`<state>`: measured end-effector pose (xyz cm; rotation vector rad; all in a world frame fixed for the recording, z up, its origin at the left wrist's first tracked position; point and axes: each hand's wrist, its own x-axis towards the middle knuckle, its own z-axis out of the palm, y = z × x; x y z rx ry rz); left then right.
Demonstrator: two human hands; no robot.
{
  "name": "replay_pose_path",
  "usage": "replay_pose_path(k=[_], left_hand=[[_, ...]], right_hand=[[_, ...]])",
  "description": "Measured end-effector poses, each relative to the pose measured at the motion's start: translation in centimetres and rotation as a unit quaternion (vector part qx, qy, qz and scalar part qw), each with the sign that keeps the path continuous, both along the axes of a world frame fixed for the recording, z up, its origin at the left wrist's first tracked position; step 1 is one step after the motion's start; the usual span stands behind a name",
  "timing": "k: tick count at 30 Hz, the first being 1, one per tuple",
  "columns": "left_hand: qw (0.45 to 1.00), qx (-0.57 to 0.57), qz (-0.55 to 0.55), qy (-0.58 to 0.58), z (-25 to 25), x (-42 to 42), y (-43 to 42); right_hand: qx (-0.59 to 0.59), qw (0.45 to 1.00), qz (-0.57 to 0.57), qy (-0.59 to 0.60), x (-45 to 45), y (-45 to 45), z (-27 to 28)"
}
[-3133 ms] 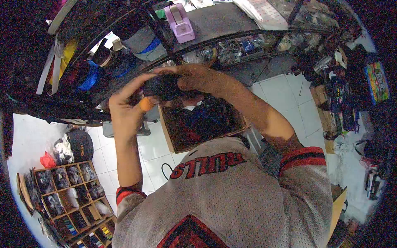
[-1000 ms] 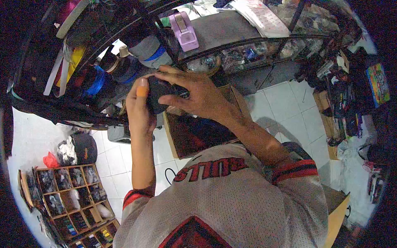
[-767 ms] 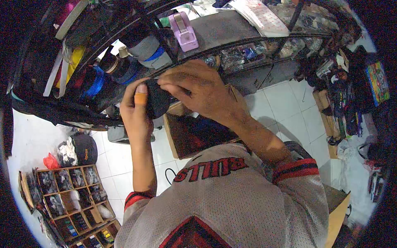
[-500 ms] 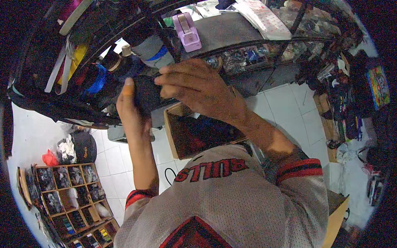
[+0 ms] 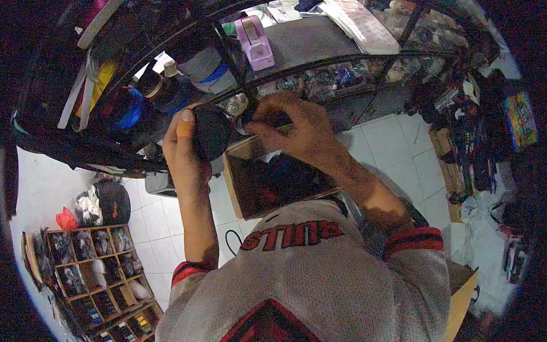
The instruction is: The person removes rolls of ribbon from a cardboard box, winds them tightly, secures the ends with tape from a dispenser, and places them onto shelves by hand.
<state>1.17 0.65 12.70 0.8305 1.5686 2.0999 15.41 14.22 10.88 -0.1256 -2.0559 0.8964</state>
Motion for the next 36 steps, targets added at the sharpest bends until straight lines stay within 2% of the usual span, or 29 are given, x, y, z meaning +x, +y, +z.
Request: replay_pose_path(k=[5, 8, 16, 20, 22, 23, 25, 26, 30, 32, 35, 36], left_hand=[[0.998, -0.024, 0.028, 0.049, 0.1, 0.6, 0.4], [0.996, -0.026, 0.037, 0.072, 0.0, 0.6, 0.5], [0.999, 0.02, 0.043, 0.013, -0.5, 0.3, 0.4], [0.995, 0.025, 0.081, 0.047, -0.6, 0.2, 0.9], [0.995, 0.035, 0.091, 0.033, -0.4, 1.0, 1.2], [0.99, 0.026, 0.123, 0.069, -0.6, 1.1, 1.4], [0.972, 0.007, 0.187, 0.141, -1.0, 1.2, 1.8], [0.977, 0.024, 0.178, 0.112, -0.9, 1.6, 1.9], [0.954, 0.015, 0.257, 0.152, -0.7, 2.2, 2.2], [0.973, 0.042, 0.213, 0.073, -0.9, 1.8, 2.2], [0.983, 0.069, 0.168, -0.009, -1.2, 1.2, 2.5], [0.983, 0.089, 0.153, -0.055, -0.7, 1.5, 2.7]], right_hand=[[-0.192, 0.981, 0.009, -0.037, -0.6, -1.9, 1.2], [-0.094, 0.993, -0.002, -0.075, -1.0, -1.7, 0.0], [0.064, 0.996, -0.065, -0.015, -1.3, -2.1, -0.6], [0.174, 0.98, -0.091, 0.005, -1.8, -2.2, -1.4], [0.177, 0.979, -0.104, 0.006, -1.9, -2.9, -1.2], [0.178, 0.978, -0.111, 0.008, -1.9, -3.3, -1.0], [0.141, 0.984, -0.109, 0.013, -2.1, -4.1, -0.7], [0.123, 0.986, -0.109, 0.016, -2.1, -4.4, -0.6], [-0.035, 0.999, -0.007, 0.0, -2.2, -5.2, -1.0], [-0.083, 0.996, 0.018, 0.018, -2.5, -5.8, -1.2], [0.012, 0.999, 0.037, 0.035, -3.0, -5.3, -1.1], [-0.015, 0.999, 0.051, 0.006, -2.9, -5.9, -0.8]])
